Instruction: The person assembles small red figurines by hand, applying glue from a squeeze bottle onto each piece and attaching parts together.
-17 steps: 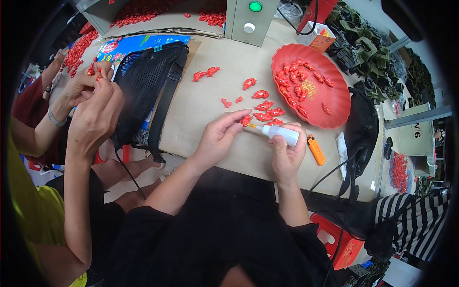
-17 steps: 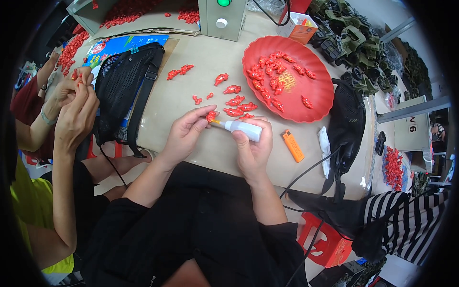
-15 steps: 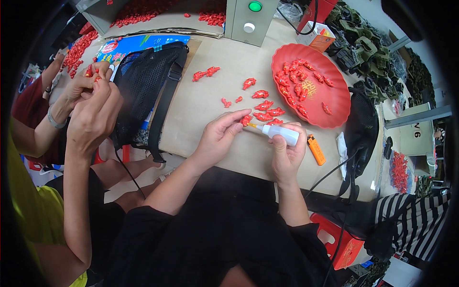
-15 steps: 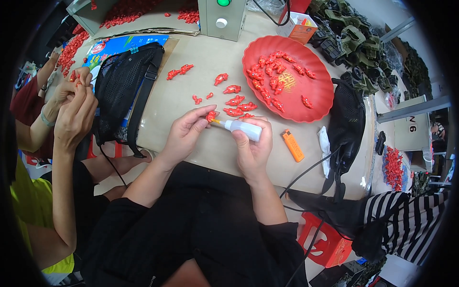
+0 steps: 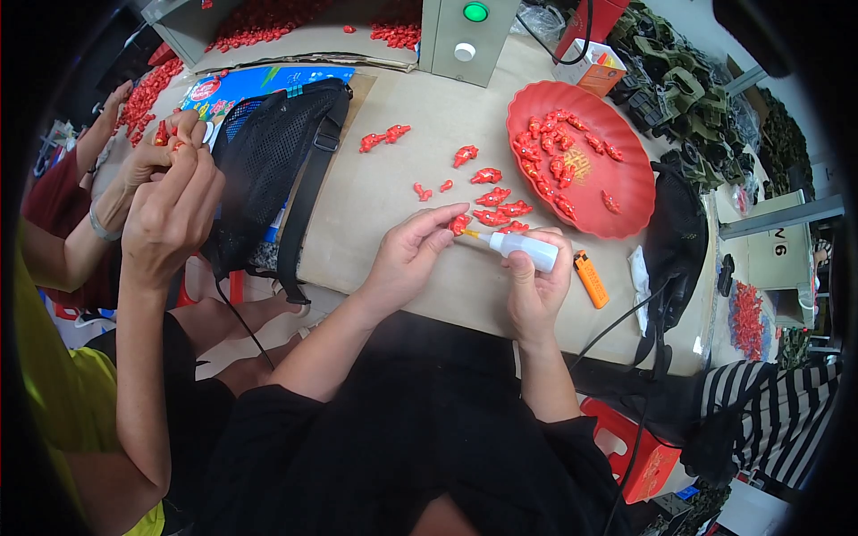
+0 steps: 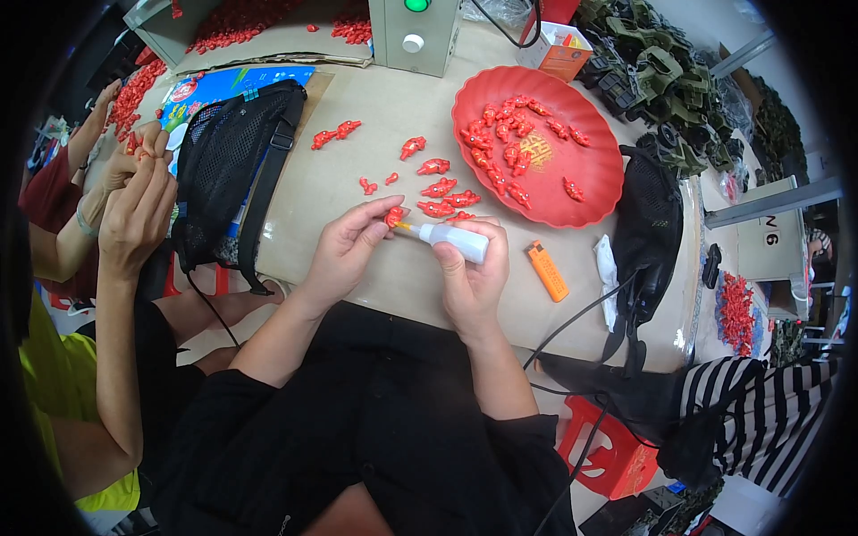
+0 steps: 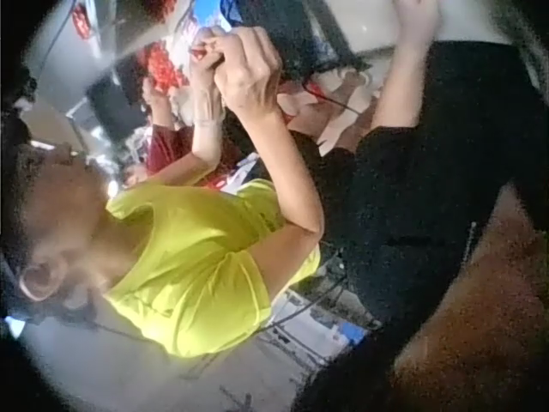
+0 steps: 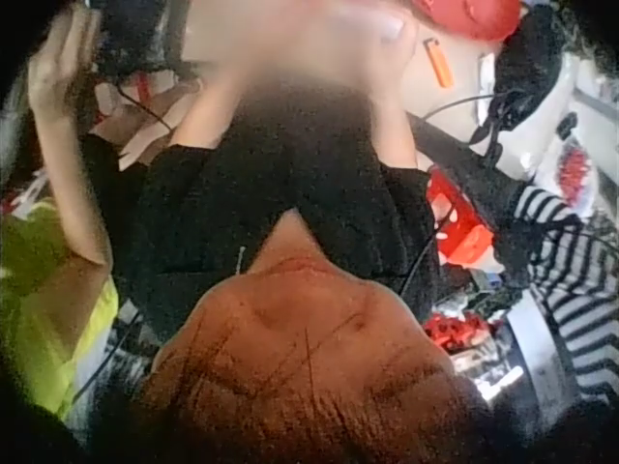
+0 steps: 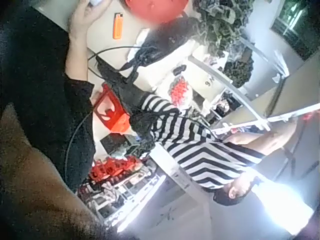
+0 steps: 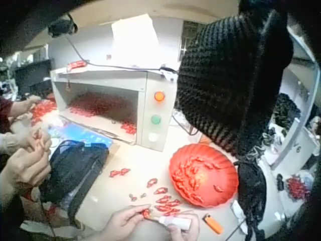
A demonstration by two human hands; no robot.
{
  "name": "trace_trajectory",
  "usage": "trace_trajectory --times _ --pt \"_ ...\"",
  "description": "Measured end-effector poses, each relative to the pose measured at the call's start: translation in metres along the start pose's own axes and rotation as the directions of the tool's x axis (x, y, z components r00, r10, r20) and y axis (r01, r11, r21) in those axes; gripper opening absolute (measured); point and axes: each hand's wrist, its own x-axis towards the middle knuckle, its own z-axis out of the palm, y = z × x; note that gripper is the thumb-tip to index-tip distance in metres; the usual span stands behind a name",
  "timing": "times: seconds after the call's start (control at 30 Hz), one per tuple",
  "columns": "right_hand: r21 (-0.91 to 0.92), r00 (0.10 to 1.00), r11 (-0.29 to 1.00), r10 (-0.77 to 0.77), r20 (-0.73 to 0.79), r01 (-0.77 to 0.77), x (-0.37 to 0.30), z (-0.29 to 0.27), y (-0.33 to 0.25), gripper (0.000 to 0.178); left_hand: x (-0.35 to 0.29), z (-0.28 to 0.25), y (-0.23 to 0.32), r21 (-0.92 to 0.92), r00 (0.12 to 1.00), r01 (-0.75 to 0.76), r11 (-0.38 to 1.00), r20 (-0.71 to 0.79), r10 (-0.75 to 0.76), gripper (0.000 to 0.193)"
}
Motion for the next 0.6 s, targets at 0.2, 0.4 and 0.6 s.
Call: trace_trajectory --times 0.2,0.4,0.6 --pt "-0.063 0.998 0.996 -0.057 0.004 0.057 0.0009 0.0002 0.0024 0.027 0.0003 0.0003 0.0017 -0.028 1.0 0.012 1.0 -0.005 -0.012 0.031" --pt "-0.195 0.984 0.965 -0.176 0.02 0.177 -0.0012 0.0019 -0.0009 0.031 0.0003 0.0014 0.0022 -0.104 0.999 0.035 0.994 -0.004 -0.036 0.031" --pt "-0.301 0.951 0.905 -0.309 0.021 0.301 -0.0023 0.0019 0.0014 0.031 -0.0003 0.0025 0.0018 -0.145 0.998 0.053 0.988 -0.016 -0.056 0.03"
